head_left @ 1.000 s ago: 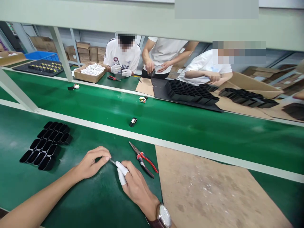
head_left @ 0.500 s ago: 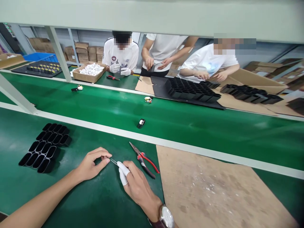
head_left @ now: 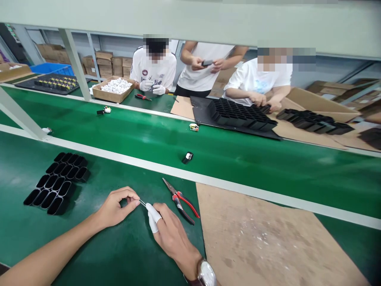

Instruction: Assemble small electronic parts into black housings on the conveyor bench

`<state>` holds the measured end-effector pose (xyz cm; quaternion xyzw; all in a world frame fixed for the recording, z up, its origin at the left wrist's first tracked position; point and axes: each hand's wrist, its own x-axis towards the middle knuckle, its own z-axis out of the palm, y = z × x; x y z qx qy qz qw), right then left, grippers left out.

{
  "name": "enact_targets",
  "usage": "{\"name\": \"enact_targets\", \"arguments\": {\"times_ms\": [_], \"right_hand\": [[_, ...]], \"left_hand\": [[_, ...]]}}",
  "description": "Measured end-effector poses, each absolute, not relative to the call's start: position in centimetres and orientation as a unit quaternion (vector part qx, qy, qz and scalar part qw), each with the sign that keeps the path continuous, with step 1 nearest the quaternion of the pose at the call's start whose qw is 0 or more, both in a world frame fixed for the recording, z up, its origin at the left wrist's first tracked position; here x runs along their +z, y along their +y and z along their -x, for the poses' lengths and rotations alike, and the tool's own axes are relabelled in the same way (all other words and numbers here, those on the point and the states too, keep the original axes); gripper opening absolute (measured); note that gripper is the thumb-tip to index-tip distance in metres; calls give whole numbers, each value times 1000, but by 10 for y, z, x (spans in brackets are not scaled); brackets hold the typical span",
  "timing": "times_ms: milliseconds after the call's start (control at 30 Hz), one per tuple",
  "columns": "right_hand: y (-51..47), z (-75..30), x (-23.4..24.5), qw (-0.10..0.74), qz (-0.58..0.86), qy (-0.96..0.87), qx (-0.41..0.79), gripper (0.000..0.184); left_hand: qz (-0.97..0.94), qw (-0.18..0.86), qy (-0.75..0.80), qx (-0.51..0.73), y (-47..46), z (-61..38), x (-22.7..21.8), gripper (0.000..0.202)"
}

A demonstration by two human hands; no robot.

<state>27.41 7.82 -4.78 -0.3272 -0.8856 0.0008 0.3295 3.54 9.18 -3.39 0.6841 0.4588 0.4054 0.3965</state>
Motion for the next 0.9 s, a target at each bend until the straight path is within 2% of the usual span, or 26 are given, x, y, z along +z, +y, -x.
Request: {"name": "enact_targets", "arguments": {"times_ms": [167, 300, 433, 667, 900], "right_hand": [[77, -272, -50, 338, 303, -891, -21, 30], [76, -271, -51, 332, 302, -893, -30, 34], [80, -276, -53, 312, 364, -875, -65, 40], [93, -289, -59, 188, 494, -836, -145, 31], [94, -288, -62, 161, 521, -820, -173, 30]], "left_hand": [[-592, 531, 451, 405, 91, -37, -34, 23], [-528, 583, 430, 444, 94, -35, -33, 23], [-504, 547, 471, 475, 100, -30, -28, 22], [-582, 489, 484, 433, 97, -33, -30, 17], [-653, 418, 492, 395, 92, -35, -36, 25]]}}
